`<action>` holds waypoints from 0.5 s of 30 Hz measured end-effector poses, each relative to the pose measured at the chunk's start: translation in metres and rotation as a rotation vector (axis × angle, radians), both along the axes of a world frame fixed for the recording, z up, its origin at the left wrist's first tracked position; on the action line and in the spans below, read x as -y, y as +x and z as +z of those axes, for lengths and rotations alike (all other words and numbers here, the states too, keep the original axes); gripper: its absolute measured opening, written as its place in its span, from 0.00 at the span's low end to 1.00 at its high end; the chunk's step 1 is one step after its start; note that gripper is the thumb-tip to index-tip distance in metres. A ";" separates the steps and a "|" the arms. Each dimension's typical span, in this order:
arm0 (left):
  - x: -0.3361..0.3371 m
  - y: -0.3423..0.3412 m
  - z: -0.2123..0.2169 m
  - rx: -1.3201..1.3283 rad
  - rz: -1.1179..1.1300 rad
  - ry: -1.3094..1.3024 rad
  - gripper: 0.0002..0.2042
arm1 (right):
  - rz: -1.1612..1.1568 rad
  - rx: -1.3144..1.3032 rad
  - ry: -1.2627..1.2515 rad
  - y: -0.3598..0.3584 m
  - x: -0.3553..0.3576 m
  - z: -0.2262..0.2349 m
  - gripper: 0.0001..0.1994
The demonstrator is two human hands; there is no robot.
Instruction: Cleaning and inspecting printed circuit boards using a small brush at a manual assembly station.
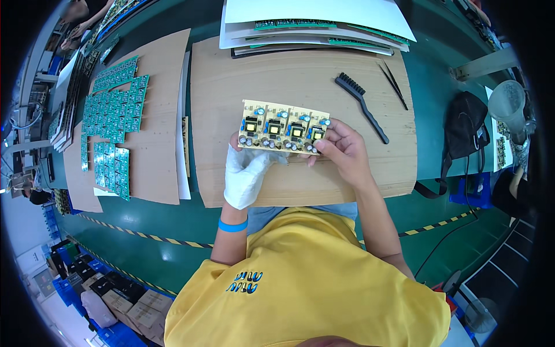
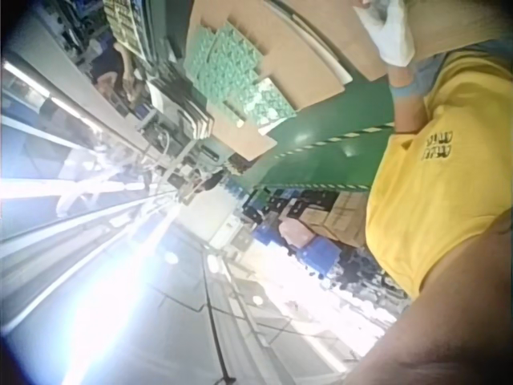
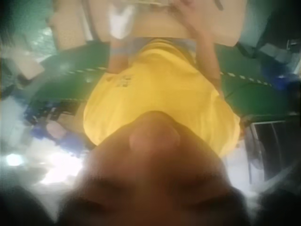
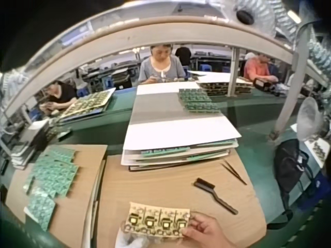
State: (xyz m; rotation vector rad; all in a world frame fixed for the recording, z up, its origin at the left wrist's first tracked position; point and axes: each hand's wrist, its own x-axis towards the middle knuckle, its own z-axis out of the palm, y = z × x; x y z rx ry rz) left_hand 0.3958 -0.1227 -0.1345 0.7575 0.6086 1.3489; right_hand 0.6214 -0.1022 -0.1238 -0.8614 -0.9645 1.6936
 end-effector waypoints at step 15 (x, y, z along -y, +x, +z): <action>0.008 -0.003 0.000 -0.309 0.051 0.011 0.35 | 0.231 0.915 0.676 -0.003 0.017 0.056 0.32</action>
